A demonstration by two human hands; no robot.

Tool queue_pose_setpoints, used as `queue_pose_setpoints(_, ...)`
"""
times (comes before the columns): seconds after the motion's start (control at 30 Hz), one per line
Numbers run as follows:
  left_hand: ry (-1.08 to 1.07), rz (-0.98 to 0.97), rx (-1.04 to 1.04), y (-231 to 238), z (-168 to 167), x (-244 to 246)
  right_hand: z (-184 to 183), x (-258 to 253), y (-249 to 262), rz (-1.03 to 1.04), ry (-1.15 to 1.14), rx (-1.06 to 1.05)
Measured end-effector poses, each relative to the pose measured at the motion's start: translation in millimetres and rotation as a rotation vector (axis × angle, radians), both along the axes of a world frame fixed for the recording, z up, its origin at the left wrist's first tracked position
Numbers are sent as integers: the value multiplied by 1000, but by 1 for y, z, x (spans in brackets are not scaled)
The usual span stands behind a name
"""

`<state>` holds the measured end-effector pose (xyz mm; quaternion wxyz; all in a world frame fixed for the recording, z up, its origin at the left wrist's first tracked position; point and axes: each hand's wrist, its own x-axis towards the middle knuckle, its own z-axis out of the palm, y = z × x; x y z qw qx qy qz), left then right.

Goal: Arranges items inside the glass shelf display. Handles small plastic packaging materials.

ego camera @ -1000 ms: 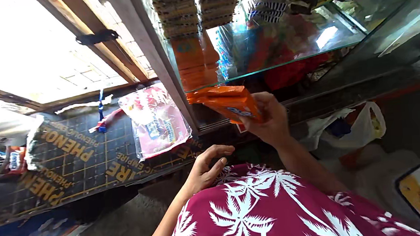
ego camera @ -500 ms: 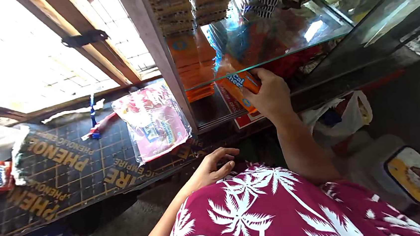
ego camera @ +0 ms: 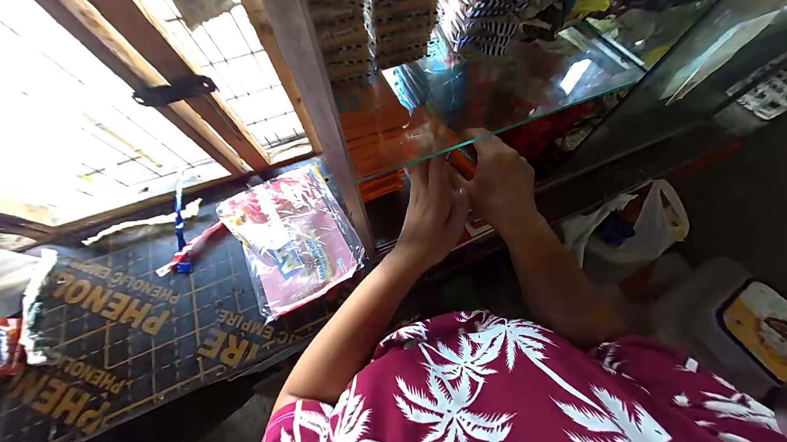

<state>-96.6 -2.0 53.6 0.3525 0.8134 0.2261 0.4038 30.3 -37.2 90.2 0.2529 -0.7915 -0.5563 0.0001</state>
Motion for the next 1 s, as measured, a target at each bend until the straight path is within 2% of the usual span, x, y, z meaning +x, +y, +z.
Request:
queue_pose_setpoints(0.13, 145, 153, 294, 24, 12, 36, -4, 6, -3, -3, 1, 33)
queue_pose_setpoints(0.27, 283, 354, 445, 43, 11, 55, -7, 11, -8, -25, 40, 15)
queue_pose_setpoints(0.43, 358, 350, 441, 47, 18, 58, -15, 10, -15, 25, 174, -30)
queue_pose_setpoints(0.63, 389, 354, 462, 46, 23, 56, -7, -10, -7, -57, 172, -43)
queue_pose_setpoints(0.73, 386, 289, 413, 49, 32, 48, -8, -14, -1, -65, 158, 36)
queue_pose_setpoints(0.8, 423, 273, 405, 49, 33, 48, -23, -16, 8, -74, 165, 127)
queue_pose_setpoints(0.87, 419, 263, 389, 50, 33, 49, -64, -15, 29, -49, 80, 303)
queue_pose_setpoints(0.9, 417, 255, 381, 50, 32, 49, -81, -14, 35, 0, 54, 326)
queue_pose_setpoints(1.0, 391, 252, 396, 53, 26, 50, -80, -10, 30, 216, 134, 66)
